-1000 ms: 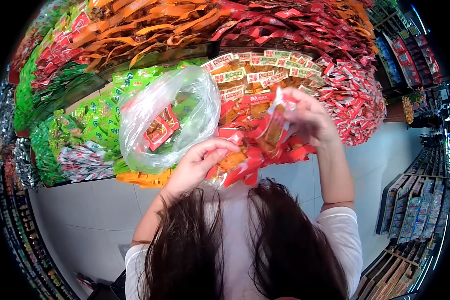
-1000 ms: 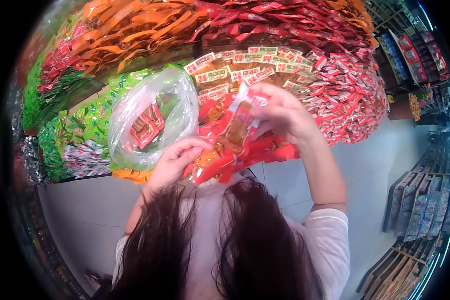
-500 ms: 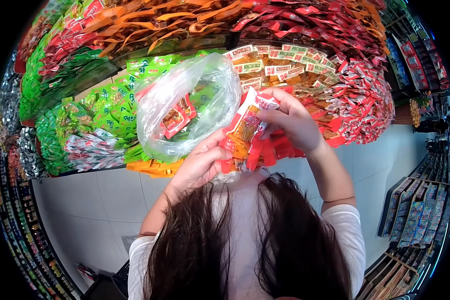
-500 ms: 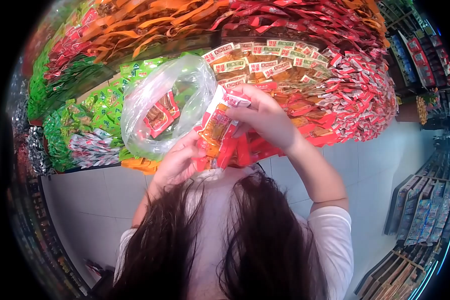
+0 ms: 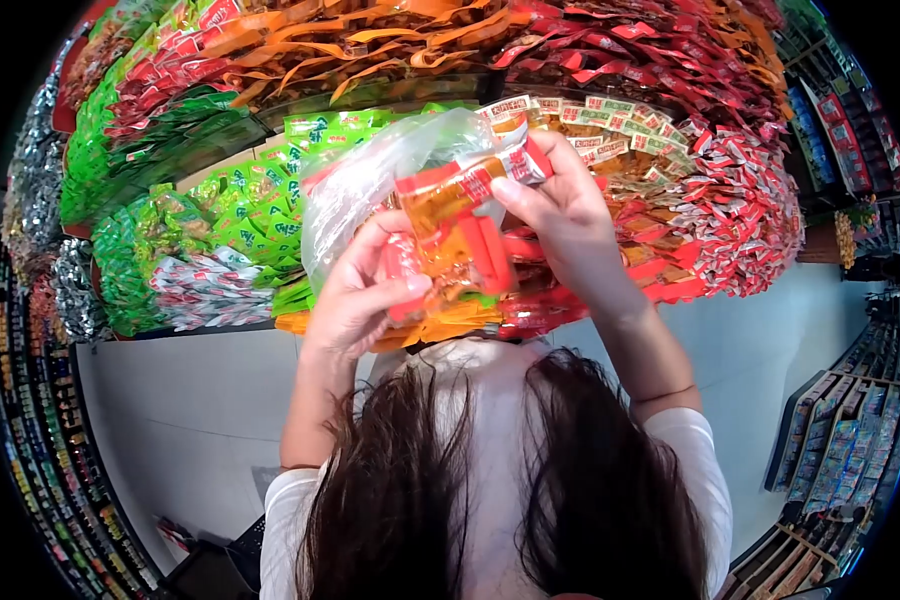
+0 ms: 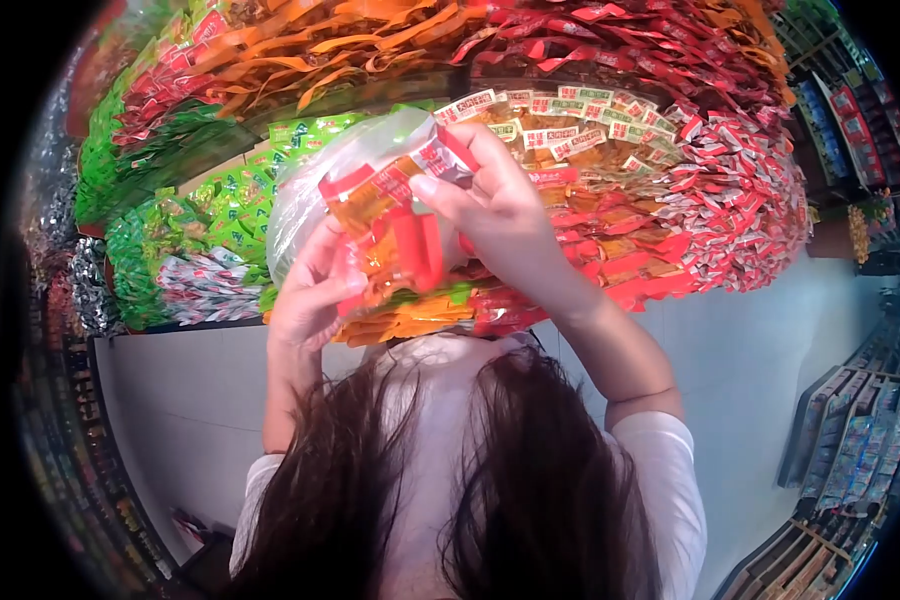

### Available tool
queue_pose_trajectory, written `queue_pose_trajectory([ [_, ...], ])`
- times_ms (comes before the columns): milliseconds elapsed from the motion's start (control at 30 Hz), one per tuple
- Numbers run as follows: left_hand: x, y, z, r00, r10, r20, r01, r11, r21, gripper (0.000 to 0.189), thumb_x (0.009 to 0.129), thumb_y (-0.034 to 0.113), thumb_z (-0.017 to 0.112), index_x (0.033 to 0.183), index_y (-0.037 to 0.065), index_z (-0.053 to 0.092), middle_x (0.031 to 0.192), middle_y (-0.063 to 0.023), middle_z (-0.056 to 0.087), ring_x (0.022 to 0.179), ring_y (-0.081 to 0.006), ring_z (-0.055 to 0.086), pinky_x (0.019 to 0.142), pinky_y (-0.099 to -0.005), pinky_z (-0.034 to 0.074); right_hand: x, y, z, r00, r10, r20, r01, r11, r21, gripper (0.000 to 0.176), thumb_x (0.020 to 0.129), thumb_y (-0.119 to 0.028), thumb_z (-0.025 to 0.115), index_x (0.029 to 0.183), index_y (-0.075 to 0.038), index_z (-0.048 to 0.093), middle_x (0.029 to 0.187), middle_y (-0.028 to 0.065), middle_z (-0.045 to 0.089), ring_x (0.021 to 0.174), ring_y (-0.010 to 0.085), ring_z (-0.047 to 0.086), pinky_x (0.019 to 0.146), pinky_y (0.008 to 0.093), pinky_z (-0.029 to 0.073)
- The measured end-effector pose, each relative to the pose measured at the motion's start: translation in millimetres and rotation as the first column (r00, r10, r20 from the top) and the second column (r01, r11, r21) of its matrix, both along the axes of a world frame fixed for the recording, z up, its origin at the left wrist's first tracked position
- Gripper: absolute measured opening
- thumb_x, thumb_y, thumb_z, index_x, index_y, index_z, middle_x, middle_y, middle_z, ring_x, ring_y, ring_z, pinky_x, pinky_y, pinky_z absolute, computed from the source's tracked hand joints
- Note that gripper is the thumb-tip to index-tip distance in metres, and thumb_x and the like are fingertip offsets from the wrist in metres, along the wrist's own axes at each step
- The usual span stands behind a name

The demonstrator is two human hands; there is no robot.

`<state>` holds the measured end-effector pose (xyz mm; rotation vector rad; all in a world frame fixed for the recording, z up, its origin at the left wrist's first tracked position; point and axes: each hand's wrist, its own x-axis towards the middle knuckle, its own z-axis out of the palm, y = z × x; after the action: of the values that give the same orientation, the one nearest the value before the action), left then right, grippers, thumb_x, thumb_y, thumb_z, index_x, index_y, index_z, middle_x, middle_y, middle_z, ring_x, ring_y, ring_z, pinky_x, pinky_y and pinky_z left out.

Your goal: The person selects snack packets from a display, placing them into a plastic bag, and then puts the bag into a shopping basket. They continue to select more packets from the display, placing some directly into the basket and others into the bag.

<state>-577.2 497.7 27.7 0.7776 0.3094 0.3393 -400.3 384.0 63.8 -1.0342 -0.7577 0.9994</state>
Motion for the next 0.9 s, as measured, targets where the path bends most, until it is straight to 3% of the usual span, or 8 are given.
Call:
queue_pose_trajectory([
  [167,0.9,32.6,-24.2,0.939,0.331,-0.094,-0.194,0.735,0.649,0.044,0.078,-0.002,0.068,0.119,0.005,0.051,0.119,-0.0096,0.055,0.112,-0.0203,0.054,0.096,-0.0325,0.044,11.7,19.8,-21.5,0.986,-0.167,0.026,0.160,0.974,0.162,0.029,0.092,-0.006,0.055,0.119,-0.003,0.045,0.108,0.0059,0.061,0.095,0.0108,0.061,0.084,0.0270,0.049],
  [233,2.2,38.1,-32.4,0.841,0.537,-0.068,0.008,0.114,0.993,0.047,0.078,0.002,0.068,0.122,0.007,0.051,0.121,-0.0154,0.052,0.118,-0.0276,0.049,0.100,-0.0370,0.039,15.3,20.1,-25.0,0.987,-0.157,0.012,0.156,0.985,0.070,0.031,0.092,-0.006,0.055,0.121,-0.004,0.045,0.109,0.0068,0.062,0.096,0.0120,0.063,0.082,0.0262,0.052],
  [433,-0.1,10.4,3.5,0.759,0.643,-0.103,0.213,-0.095,0.972,0.053,0.078,0.010,0.070,0.129,0.008,0.053,0.131,-0.0172,0.048,0.121,-0.0321,0.047,0.101,-0.0389,0.038,19.3,15.3,-35.8,0.993,-0.120,-0.001,0.120,0.992,0.024,0.028,0.091,-0.008,0.057,0.117,-0.003,0.048,0.108,0.0059,0.062,0.095,0.0110,0.062,0.081,0.0262,0.052],
  [533,-2.3,11.6,15.6,0.881,0.465,0.087,-0.090,-0.016,0.996,0.055,0.074,0.010,0.074,0.125,0.004,0.055,0.122,-0.0181,0.056,0.117,-0.0317,0.051,0.098,-0.0397,0.040,11.0,6.3,-24.1,0.997,-0.071,-0.029,0.070,0.997,-0.033,0.029,0.090,-0.009,0.059,0.116,-0.003,0.048,0.104,0.0038,0.062,0.088,0.0085,0.062,0.073,0.0231,0.051],
  [567,1.7,7.6,23.5,0.907,0.414,0.082,-0.158,0.152,0.976,0.044,0.073,0.011,0.075,0.113,0.000,0.061,0.113,-0.0163,0.062,0.109,-0.0290,0.057,0.095,-0.0380,0.042,9.5,4.0,-23.4,0.999,-0.033,-0.012,0.032,0.996,-0.081,0.029,0.090,-0.009,0.059,0.116,-0.003,0.048,0.103,0.0028,0.062,0.085,0.0074,0.062,0.067,0.0214,0.049],
  [600,3.2,9.4,18.8,0.908,0.412,0.081,-0.157,0.153,0.976,0.044,0.073,0.011,0.075,0.113,0.000,0.061,0.113,-0.0163,0.062,0.109,-0.0290,0.057,0.095,-0.0380,0.042,8.3,1.5,-21.4,1.000,0.007,0.005,-0.006,0.992,-0.129,0.028,0.090,-0.010,0.059,0.116,-0.004,0.048,0.101,0.0018,0.063,0.081,0.0063,0.062,0.062,0.0197,0.047],
  [700,7.8,8.6,8.7,0.980,0.195,0.033,-0.137,0.554,0.821,0.021,0.077,0.008,0.075,0.092,-0.002,0.063,0.096,-0.0089,0.068,0.088,-0.0133,0.063,0.077,-0.0285,0.050,5.4,-4.9,-18.1,0.999,0.043,0.013,-0.040,0.986,-0.162,0.028,0.090,-0.009,0.060,0.115,-0.006,0.048,0.099,0.0006,0.063,0.080,0.0047,0.062,0.057,0.0173,0.044],
  [900,11.7,3.3,-10.2,0.978,0.161,-0.133,-0.045,0.784,0.619,0.015,0.082,0.007,0.072,0.083,0.003,0.058,0.077,-0.0007,0.065,0.070,-0.0037,0.060,0.059,-0.0182,0.048,-4.2,-16.4,-17.0,0.992,-0.068,0.102,0.075,0.995,-0.067,0.027,0.089,-0.005,0.059,0.114,-0.003,0.049,0.097,0.0034,0.063,0.085,0.0081,0.064,0.068,0.0218,0.052],
])
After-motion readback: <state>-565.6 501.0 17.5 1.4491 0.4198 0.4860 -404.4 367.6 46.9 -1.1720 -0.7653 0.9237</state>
